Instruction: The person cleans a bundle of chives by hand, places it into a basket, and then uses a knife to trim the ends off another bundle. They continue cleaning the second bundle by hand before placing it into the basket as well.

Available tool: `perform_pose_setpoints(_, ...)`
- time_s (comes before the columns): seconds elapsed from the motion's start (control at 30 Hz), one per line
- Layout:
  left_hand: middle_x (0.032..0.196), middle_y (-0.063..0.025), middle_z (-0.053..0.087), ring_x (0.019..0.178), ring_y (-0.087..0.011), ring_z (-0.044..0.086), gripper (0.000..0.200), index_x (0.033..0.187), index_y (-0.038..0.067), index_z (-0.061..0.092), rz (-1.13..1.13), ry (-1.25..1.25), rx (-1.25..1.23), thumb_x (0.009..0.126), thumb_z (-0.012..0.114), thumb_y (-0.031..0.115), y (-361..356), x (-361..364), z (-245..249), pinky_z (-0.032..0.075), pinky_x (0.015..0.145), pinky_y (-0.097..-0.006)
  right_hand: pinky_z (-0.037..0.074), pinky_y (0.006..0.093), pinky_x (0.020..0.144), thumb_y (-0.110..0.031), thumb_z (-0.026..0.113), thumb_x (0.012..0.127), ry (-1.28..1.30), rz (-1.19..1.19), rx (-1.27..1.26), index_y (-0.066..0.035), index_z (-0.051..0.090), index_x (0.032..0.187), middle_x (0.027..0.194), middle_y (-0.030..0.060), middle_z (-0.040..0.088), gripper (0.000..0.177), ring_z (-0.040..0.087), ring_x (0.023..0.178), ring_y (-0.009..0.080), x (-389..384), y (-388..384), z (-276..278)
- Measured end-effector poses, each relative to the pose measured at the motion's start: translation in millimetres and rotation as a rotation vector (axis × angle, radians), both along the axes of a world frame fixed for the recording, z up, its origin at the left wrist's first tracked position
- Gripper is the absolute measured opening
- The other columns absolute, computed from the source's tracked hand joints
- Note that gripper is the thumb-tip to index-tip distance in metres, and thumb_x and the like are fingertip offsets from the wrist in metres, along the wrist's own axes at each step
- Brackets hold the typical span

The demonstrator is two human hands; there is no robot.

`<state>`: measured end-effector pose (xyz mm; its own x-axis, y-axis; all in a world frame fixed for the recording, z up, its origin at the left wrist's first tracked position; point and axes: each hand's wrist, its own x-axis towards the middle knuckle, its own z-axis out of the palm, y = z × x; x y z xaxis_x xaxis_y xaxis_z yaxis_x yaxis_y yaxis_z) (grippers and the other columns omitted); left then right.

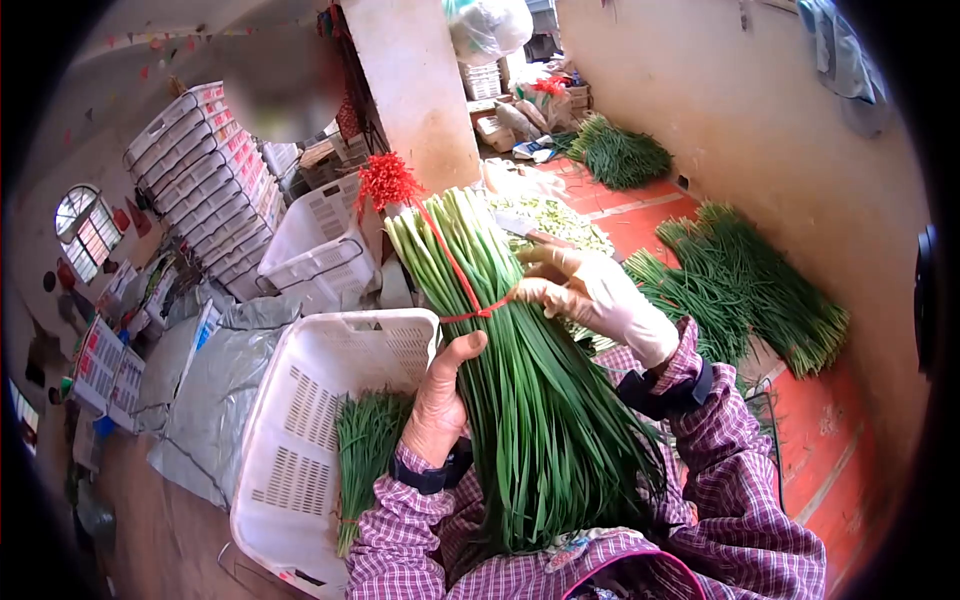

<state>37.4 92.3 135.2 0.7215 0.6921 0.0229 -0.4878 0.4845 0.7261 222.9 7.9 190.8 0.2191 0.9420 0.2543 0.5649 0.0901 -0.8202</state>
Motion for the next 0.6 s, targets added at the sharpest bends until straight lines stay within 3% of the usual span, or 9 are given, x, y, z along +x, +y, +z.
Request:
perform_pose_setpoints(0.07, 0.105, -0.0058, 0.063, 0.091, -0.0184, 0.064, 0.056, 0.123, 0.005, 0.055, 0.006, 0.010, -0.014, 0.072, 0.076, 0.014, 6, -4, 2, 0.057, 0.079, -0.0346, 0.051, 0.0246, 0.077, -0.017, 0.061, 0.094, 0.128, 0.049, 0.456, 0.002, 0.056, 0.120, 0.099, 0.0079, 0.068, 0.033, 0.062, 0.089, 0.0093, 0, 10, 10)
perform_pose_setpoints(0.17, 0.108, -0.0070, 0.061, 0.092, -0.0188, 0.063, 0.058, 0.126, 0.003, 0.051, -0.056, 0.080, 0.104, 0.073, 0.073, 0.013, 26, -22, 33, 0.056, 0.080, -0.0325, 0.050, 0.0228, 0.073, -0.002, 0.057, 0.093, 0.206, -0.041, 0.610, 0.000, 0.058, 0.117, 0.105, 0.0063, 0.065, 0.024, 0.061, 0.093, 0.0093, -15, 8, 39)
perform_pose_setpoints(0.27, 0.111, -0.0102, 0.060, 0.095, -0.0201, 0.063, 0.061, 0.128, -0.001, 0.048, -0.172, 0.205, 0.270, 0.073, 0.070, 0.012, 35, -46, 80, 0.054, 0.084, -0.0327, 0.049, 0.0267, 0.070, 0.005, 0.056, 0.089, -0.150, -0.015, 0.992, 0.001, 0.063, 0.106, 0.093, 0.0090, 0.064, 0.019, 0.063, 0.084, 0.0168, -21, 19, 58)
perform_pose_setpoints(0.4, 0.114, -0.0116, 0.059, 0.099, -0.0202, 0.061, 0.067, 0.130, -0.002, 0.045, -0.196, 0.391, 0.422, 0.070, 0.070, 0.012, 25, -72, 88, 0.051, 0.090, -0.0335, 0.050, 0.0334, 0.067, -0.001, 0.062, 0.083, -0.234, -0.125, 0.919, -0.006, 0.066, 0.095, 0.082, 0.0107, 0.062, 0.013, 0.064, 0.076, 0.0273, -39, 20, 55)
perform_pose_setpoints(0.6, 0.114, -0.0111, 0.058, 0.102, -0.0196, 0.060, 0.065, 0.130, -0.002, 0.044, -0.080, 0.410, 0.157, 0.072, 0.069, 0.010, -4, -102, 17, 0.051, 0.091, -0.0340, 0.052, 0.0350, 0.067, -0.010, 0.065, 0.080, -0.195, -0.156, 0.671, -0.011, 0.068, 0.093, 0.082, 0.0073, 0.065, 0.013, 0.065, 0.076, 0.0267, -55, 23, -16)
